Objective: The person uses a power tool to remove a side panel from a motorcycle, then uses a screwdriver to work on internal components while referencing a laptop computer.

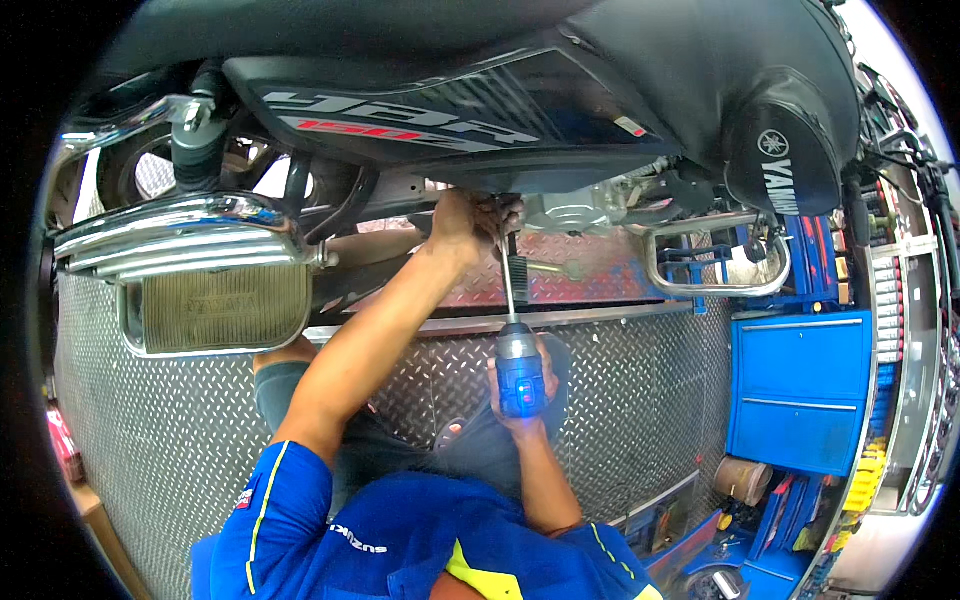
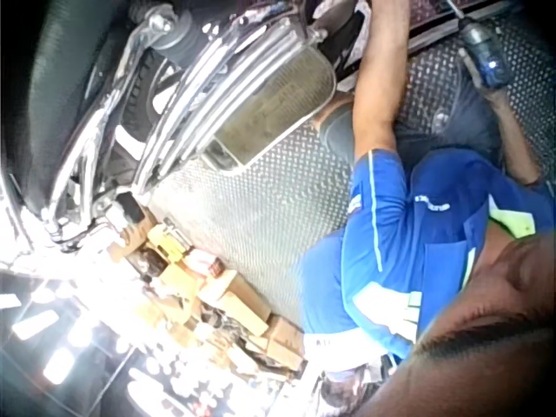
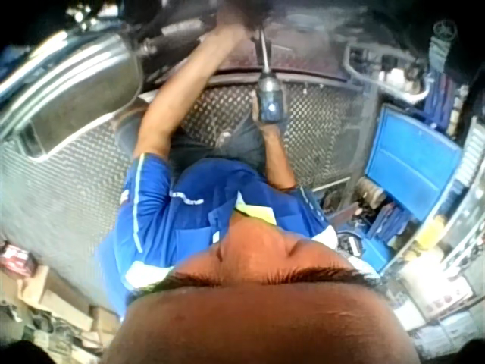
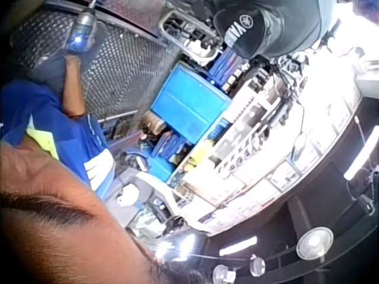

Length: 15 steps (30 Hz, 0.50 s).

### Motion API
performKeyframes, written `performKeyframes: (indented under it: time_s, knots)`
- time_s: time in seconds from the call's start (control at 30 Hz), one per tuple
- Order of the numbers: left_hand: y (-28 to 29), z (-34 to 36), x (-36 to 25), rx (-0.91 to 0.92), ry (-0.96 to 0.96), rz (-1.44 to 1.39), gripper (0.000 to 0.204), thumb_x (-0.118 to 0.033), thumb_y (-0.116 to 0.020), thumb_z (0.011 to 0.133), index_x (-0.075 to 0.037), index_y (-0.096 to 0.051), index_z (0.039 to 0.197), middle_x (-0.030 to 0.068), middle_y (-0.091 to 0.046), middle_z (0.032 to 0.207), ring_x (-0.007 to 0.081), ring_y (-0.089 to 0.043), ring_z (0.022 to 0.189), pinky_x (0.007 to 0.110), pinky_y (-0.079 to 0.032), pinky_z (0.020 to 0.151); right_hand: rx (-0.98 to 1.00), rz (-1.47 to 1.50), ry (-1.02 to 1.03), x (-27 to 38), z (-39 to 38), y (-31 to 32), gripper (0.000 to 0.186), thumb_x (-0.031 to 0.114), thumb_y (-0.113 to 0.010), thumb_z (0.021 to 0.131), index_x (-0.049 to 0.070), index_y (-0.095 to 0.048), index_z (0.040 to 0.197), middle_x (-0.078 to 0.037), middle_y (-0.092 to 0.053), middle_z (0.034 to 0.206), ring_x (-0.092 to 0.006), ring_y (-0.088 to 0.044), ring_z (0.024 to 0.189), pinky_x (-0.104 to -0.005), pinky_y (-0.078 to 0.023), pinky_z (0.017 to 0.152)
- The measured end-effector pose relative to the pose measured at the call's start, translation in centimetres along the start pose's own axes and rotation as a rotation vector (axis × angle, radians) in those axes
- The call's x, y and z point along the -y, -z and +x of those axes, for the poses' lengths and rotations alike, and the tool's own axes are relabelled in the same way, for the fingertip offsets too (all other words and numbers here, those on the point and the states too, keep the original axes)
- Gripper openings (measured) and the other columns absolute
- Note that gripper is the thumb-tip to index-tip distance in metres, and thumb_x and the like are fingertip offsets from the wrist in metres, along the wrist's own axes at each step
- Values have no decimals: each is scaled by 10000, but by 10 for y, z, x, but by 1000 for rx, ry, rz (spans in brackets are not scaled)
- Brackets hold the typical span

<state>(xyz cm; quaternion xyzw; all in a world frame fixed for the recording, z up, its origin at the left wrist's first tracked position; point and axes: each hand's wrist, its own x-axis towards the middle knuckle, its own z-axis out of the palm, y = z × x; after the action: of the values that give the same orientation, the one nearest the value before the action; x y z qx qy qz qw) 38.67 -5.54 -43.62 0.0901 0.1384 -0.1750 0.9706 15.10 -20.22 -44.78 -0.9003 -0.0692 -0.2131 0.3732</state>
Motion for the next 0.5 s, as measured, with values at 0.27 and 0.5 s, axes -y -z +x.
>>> performKeyframes:
  time_s: [0.27,0.5]
  knots:
    - [-10,-5,-4,-8,-5,-22,370,-348,-444,1024,-26,-623,989,167,-673,897,286,-652,780,402,-549,731,-37,31,29,12,14,11,595,197,-841,780,-46,-594,1264,-158,-706,1081,-274,-721,885,-371,-572,811]
    - [12,15,-5,-12,60,71,244,-181,-455,1022,9,-605,1047,178,-655,950,276,-631,821,408,-563,758,-50,32,77,21,7,30,582,208,-833,781,-57,-593,1241,-177,-703,1089,-260,-715,946,-355,-562,843]
